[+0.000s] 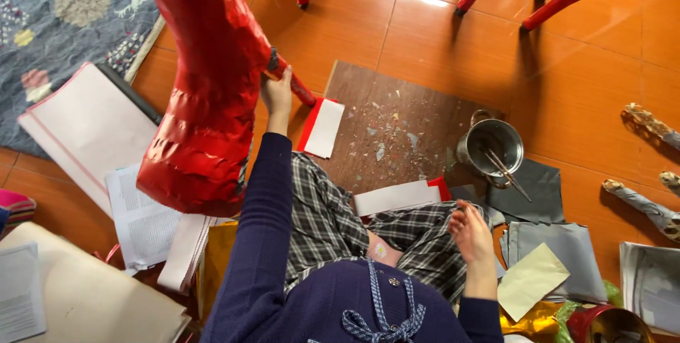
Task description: Decorating a reindeer-shaped figure with red paper and adhesive
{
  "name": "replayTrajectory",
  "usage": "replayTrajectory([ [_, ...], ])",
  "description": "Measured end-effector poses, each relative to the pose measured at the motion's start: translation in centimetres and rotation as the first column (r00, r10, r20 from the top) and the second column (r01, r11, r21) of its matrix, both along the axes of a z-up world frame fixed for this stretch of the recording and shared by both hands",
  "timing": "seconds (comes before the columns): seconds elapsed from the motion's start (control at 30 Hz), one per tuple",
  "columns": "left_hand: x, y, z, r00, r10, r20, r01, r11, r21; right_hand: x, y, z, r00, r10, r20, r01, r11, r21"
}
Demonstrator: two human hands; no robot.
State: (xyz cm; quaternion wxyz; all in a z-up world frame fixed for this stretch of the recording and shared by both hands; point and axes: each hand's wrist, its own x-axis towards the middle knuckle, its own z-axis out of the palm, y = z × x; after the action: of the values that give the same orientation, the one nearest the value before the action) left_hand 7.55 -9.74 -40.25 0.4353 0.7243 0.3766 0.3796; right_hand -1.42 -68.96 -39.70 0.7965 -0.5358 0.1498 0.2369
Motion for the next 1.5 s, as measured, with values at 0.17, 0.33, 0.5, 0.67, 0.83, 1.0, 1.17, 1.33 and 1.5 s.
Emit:
replayTrajectory([
  [0.17,0.8,-0.1,-1.3,0.999,0.033,0.005,-0.033,0.987,0.155,-1.1,0.4,-2.1,0.998,-0.055,-0.041,0.056,0.998,0.011],
  [0.33,-0.3,-2.0,5.0,0.99,-0.132,-0.04,0.137,0.959,0.249,1.4,8.2,1.2,1.0,0.019,0.004,-0.019,0.997,-0.071],
  [0.5,-1.4,-7.1,13.7,0.725,-0.602,-0.334,0.665,0.739,0.112,7.2,14.5,6.5,0.879,0.362,0.309,-0.285,0.921,-0.266],
  [0.67,-2.6,-15.7,21.4,0.28,-0.891,-0.357,0.95,0.312,-0.035,15.4,17.0,10.7,0.449,0.531,0.718,-0.062,0.821,-0.568],
  [0.83,-1.0,-18.5,24.0,-0.065,-0.893,-0.446,0.998,-0.049,-0.048,17.6,17.1,11.2,0.434,0.515,0.739,0.05,0.806,-0.59],
  [1.0,0.8,-16.6,22.3,-0.068,-0.954,-0.292,0.998,-0.066,-0.014,18.0,16.8,11.9,0.569,0.326,0.755,0.093,0.887,-0.453],
  [1.17,2.3,-15.8,16.8,0.223,-0.932,-0.288,0.975,0.218,0.047,17.4,17.4,8.6,0.538,0.395,0.744,0.27,0.756,-0.597],
  [1.33,4.9,-14.6,10.0,0.351,-0.879,-0.324,0.935,0.348,0.067,15.2,18.8,6.3,0.671,0.226,0.706,0.405,0.686,-0.604],
  [1.5,6.1,-15.7,8.0,0.32,-0.863,-0.391,0.942,0.335,0.031,14.5,18.9,5.0,0.657,0.164,0.736,0.458,0.688,-0.563],
])
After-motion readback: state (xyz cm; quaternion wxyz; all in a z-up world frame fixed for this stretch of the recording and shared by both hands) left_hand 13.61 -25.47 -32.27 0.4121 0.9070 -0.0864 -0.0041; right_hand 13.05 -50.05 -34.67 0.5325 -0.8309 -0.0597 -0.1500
